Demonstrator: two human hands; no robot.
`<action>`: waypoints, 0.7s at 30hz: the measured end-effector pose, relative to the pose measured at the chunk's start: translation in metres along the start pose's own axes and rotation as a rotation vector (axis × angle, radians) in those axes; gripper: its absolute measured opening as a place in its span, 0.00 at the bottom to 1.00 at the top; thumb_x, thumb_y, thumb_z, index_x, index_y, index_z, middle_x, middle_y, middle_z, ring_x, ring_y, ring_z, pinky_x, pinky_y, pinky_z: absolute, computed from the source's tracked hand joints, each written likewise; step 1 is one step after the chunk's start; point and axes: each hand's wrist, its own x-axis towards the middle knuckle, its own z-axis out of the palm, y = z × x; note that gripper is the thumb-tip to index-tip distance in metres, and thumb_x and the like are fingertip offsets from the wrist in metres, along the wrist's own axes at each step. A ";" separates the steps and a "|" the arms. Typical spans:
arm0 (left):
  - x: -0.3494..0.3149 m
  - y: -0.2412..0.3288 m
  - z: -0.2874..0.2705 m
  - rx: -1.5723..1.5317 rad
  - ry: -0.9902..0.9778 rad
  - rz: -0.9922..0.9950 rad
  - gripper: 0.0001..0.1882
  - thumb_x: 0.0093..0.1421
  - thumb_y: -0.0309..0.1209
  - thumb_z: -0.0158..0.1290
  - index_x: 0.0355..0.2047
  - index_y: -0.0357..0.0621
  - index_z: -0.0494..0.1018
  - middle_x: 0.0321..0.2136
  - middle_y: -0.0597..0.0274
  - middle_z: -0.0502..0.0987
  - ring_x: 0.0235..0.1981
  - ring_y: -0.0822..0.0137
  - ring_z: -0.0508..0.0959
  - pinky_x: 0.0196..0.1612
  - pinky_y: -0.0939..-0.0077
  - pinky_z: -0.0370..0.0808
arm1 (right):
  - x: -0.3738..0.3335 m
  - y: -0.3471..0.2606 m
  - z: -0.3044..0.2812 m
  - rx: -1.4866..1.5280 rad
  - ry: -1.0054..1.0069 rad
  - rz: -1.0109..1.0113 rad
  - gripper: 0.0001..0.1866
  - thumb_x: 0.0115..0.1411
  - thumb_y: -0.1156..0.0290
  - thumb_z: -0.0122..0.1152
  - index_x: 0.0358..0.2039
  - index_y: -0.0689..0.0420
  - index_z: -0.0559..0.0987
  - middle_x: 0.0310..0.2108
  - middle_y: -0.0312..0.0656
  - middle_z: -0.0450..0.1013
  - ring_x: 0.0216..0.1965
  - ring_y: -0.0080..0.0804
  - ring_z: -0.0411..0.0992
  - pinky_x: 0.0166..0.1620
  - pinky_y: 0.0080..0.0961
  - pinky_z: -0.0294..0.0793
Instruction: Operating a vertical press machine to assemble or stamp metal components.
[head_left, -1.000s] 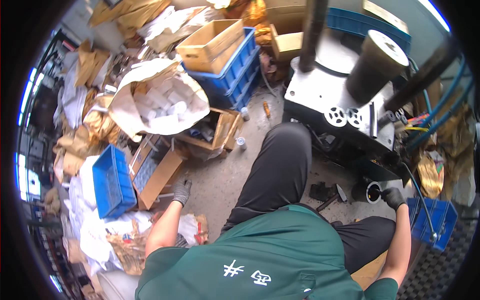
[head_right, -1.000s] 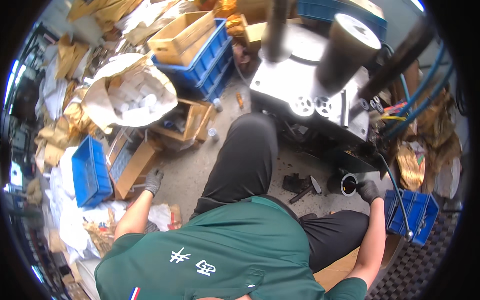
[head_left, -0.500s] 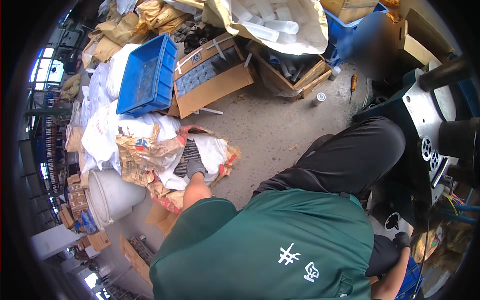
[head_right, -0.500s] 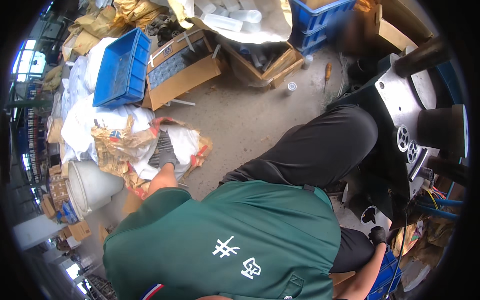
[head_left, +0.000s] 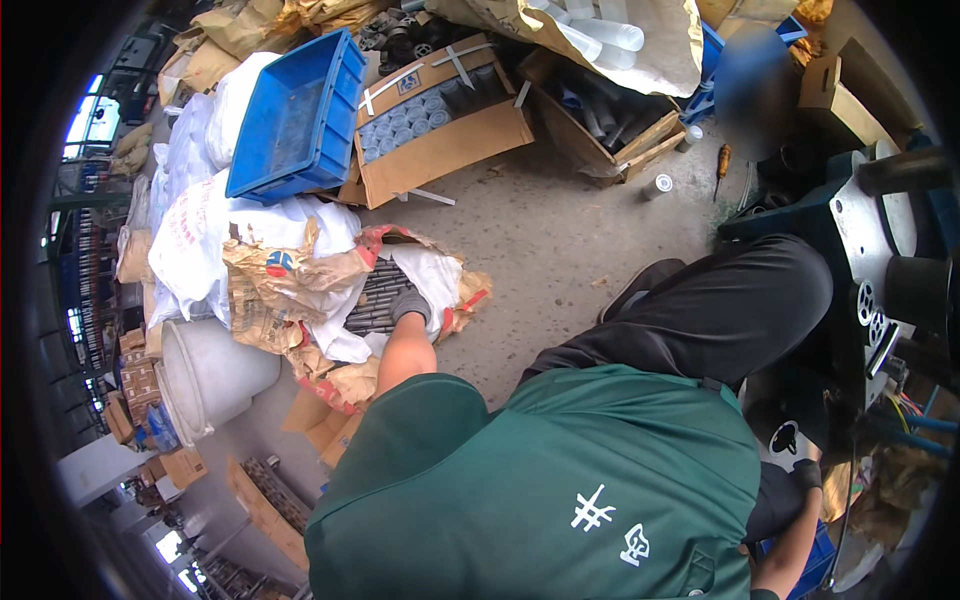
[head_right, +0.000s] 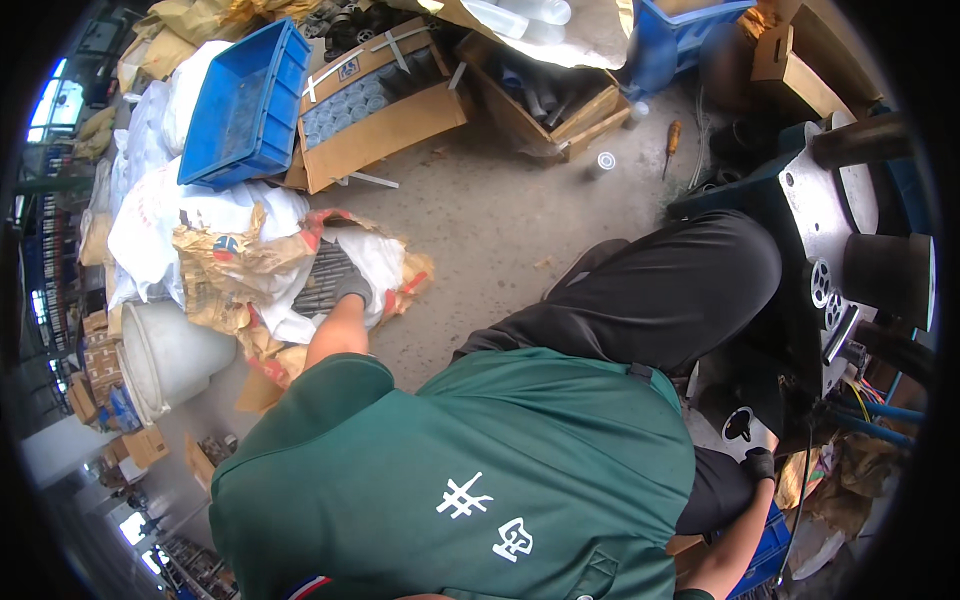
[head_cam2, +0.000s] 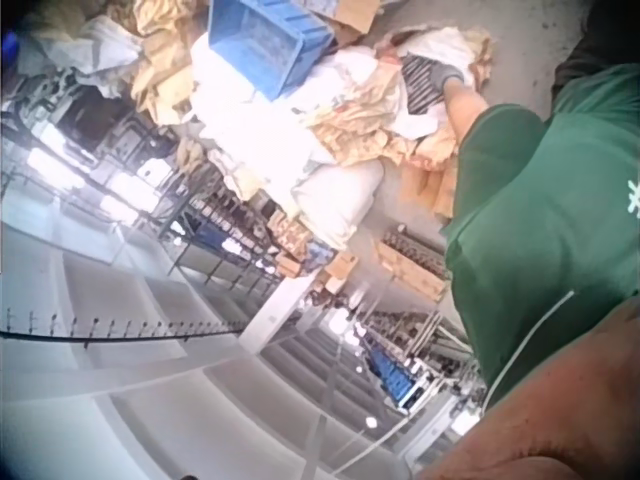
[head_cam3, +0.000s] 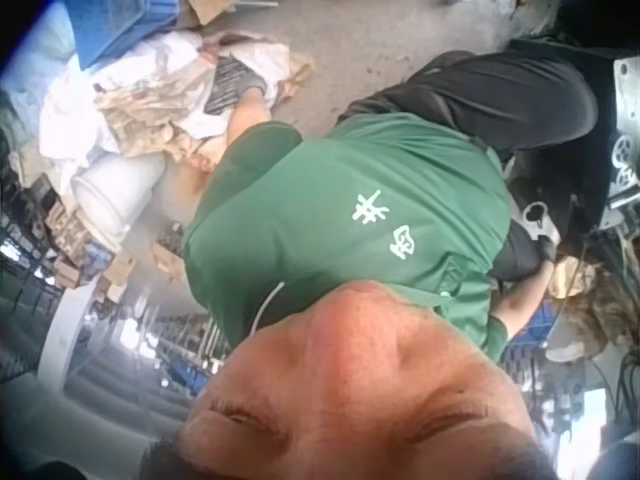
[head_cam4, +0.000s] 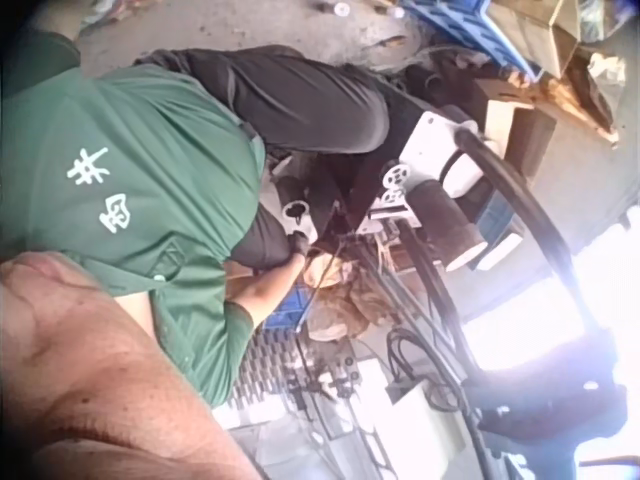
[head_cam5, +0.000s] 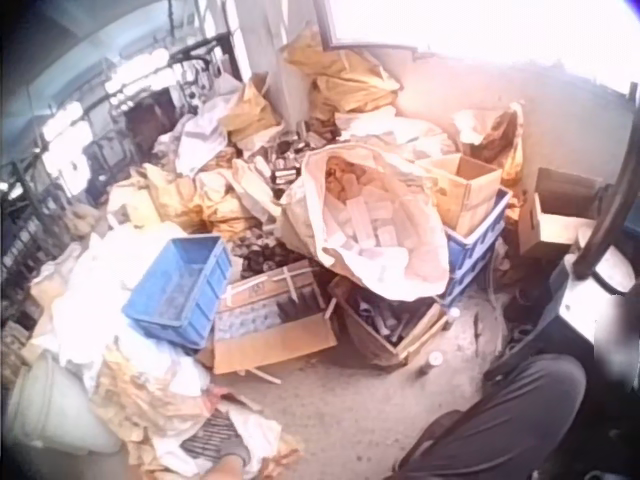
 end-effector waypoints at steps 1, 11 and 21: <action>0.000 0.000 0.002 -0.008 0.008 -0.009 0.27 0.66 0.36 0.57 0.64 0.46 0.77 0.68 0.50 0.75 0.67 0.49 0.78 0.65 0.56 0.78 | 0.001 -0.002 -0.002 -0.003 -0.025 0.018 0.08 0.49 0.58 0.71 0.26 0.46 0.86 0.33 0.45 0.84 0.39 0.48 0.84 0.45 0.47 0.82; -0.028 -0.010 -0.007 0.060 0.112 0.133 0.16 0.66 0.32 0.55 0.52 0.41 0.82 0.55 0.45 0.82 0.56 0.47 0.84 0.54 0.53 0.81 | -0.007 -0.022 -0.013 0.304 -0.178 0.320 0.20 0.49 0.54 0.79 0.42 0.46 0.89 0.42 0.40 0.86 0.45 0.37 0.85 0.49 0.37 0.84; 0.015 -0.029 -0.093 0.127 0.359 0.862 0.09 0.68 0.28 0.52 0.44 0.40 0.81 0.35 0.43 0.84 0.39 0.43 0.85 0.42 0.53 0.80 | 0.003 -0.106 -0.134 1.165 0.048 0.737 0.16 0.64 0.76 0.58 0.48 0.68 0.86 0.32 0.49 0.86 0.29 0.35 0.84 0.35 0.35 0.85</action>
